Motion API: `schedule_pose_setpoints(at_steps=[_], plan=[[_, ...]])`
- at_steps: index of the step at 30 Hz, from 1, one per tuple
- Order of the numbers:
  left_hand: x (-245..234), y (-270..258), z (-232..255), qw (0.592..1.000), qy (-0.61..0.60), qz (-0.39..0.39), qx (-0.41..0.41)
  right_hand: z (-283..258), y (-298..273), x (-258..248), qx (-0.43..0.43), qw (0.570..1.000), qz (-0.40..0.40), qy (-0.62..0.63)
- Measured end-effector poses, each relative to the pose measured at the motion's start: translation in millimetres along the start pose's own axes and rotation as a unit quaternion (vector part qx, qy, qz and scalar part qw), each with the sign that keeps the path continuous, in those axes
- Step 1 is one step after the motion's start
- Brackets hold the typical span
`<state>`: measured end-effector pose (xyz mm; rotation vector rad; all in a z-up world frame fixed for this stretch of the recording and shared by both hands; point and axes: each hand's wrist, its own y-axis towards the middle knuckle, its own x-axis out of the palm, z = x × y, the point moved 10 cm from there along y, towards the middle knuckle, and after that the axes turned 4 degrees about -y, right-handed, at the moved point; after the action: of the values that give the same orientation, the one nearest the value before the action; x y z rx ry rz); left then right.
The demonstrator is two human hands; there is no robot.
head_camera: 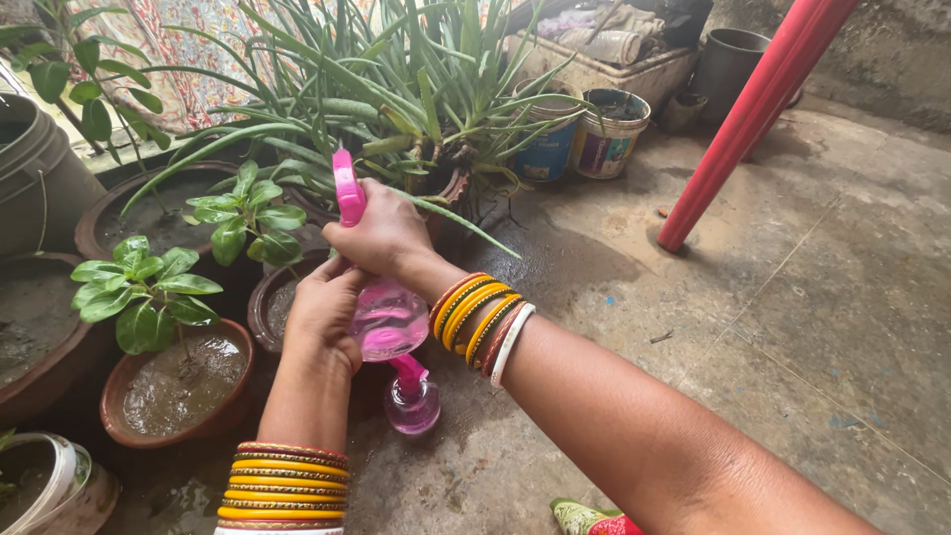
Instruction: The person uses a spray bottle to apply water to the leaves and soil of multiple potted plants including an aloe vera and several leafy green plants by hand.
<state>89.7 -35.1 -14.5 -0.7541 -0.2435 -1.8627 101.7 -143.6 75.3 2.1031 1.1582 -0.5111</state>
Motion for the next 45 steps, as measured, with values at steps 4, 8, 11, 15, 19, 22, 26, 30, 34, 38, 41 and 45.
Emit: schedule_pose_setpoints(at_steps=[4,8,11,15,19,22,26,30,34,38,41,45], plan=[[2.3,-1.4,2.1,1.000,-0.003,-0.006,-0.003,1.8,-0.5,-0.3,0.012,1.000,-0.009,-0.015],[-0.6,1.6,2.3,1.000,-0.001,-0.004,0.003,-2.8,-0.3,-1.6,-0.010,1.000,0.012,0.015],[-2.2,2.5,2.1,1.000,0.026,0.003,0.008,-2.1,-2.7,-3.3,0.002,1.000,-0.003,-0.006],[1.3,-1.3,-2.4,1.000,0.010,-0.002,-0.013,-2.6,-9.6,-9.2,0.019,0.999,-0.003,-0.026],[3.0,1.5,-9.9,0.999,0.011,-0.004,-0.031,2.2,-11.0,-11.3,0.024,0.999,-0.004,-0.023],[5.0,4.1,-18.1,0.999,0.008,-0.007,-0.036,4.1,-12.3,-15.2,0.025,0.999,-0.005,-0.028],[6.6,5.2,-24.3,0.999,0.001,-0.008,-0.034,11.3,-15.0,-18.4,0.047,0.998,-0.021,-0.032],[13.1,6.9,-26.0,0.999,0.003,-0.018,-0.035,16.1,-12.5,-23.2,0.048,0.998,0.001,-0.029],[21.5,4.9,-22.3,0.999,-0.011,-0.034,-0.011,17.8,-11.8,-27.4,0.043,0.998,0.009,-0.054],[22.9,2.7,-20.2,1.000,0.010,-0.028,-0.004,14.8,-10.2,-29.9,0.024,0.998,0.022,-0.052],[21.6,1.9,-16.6,1.000,-0.001,-0.021,0.002,3.1,-9.1,-32.3,-0.025,0.999,0.044,-0.010],[15.4,-1.6,-4.2,0.999,0.015,-0.009,0.036,-8.1,-8.9,-27.9,-0.043,0.998,0.036,0.001]])
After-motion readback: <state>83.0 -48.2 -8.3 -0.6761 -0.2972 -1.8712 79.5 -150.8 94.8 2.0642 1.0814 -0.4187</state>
